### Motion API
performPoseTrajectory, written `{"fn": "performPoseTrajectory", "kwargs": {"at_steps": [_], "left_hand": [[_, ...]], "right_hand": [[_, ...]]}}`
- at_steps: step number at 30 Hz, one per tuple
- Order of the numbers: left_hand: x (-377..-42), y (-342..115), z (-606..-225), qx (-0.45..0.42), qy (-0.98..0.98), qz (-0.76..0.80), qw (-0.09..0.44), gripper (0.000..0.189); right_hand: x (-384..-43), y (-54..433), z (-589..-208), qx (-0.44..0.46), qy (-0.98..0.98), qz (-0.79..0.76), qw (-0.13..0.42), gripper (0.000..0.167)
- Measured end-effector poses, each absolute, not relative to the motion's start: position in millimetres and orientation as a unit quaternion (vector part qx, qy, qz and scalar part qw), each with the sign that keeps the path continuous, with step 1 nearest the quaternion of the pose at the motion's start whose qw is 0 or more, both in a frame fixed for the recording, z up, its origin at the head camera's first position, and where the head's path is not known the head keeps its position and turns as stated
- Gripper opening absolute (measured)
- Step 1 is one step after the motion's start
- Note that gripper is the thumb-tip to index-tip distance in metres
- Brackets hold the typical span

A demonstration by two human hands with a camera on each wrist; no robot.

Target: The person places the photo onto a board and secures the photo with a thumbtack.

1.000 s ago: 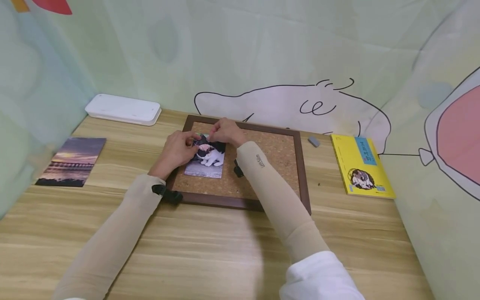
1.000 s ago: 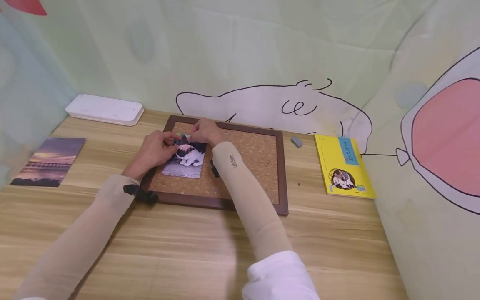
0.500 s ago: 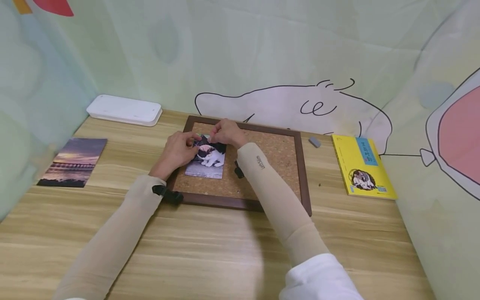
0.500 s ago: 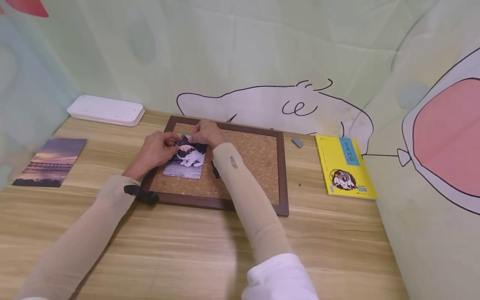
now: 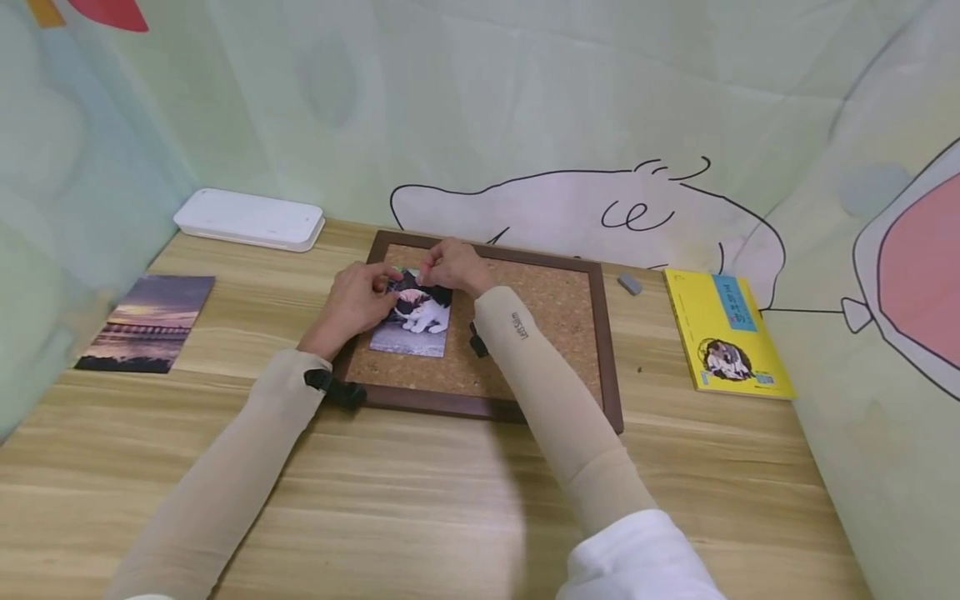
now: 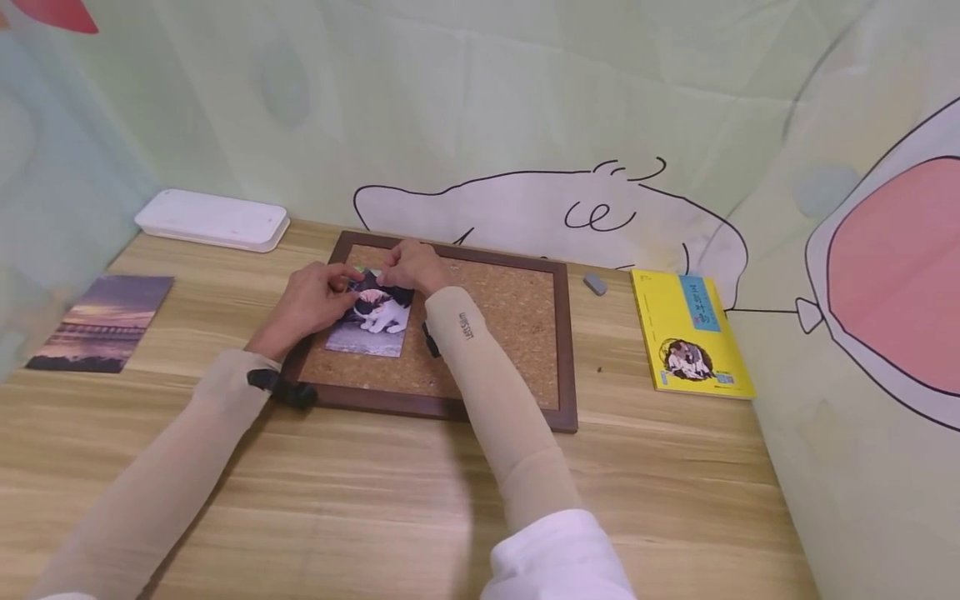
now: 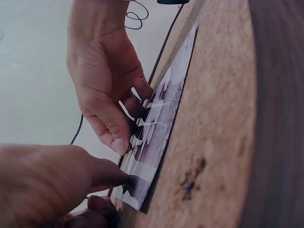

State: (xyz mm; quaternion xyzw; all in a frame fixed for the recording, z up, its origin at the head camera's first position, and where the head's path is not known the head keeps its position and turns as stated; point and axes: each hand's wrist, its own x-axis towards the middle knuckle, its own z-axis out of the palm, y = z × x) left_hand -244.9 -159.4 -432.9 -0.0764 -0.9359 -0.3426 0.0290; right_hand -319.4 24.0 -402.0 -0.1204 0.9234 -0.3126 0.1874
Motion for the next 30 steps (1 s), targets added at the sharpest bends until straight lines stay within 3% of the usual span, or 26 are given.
{"fn": "performPoseTrajectory", "kwargs": {"at_steps": [23,30], "left_hand": [[-242.1,-158.3,-432.0,-0.064,-0.938,-0.341,0.018,0.033],[-241.6,-157.9,-432.3,-0.067,-0.938,-0.34,0.021,0.033]], "right_hand": [[-317.7,23.2,-401.7,-0.119,0.928,-0.301,0.183,0.012],[-317.0,22.5,-399.8,-0.117,0.939,-0.283,0.154,0.028]]}}
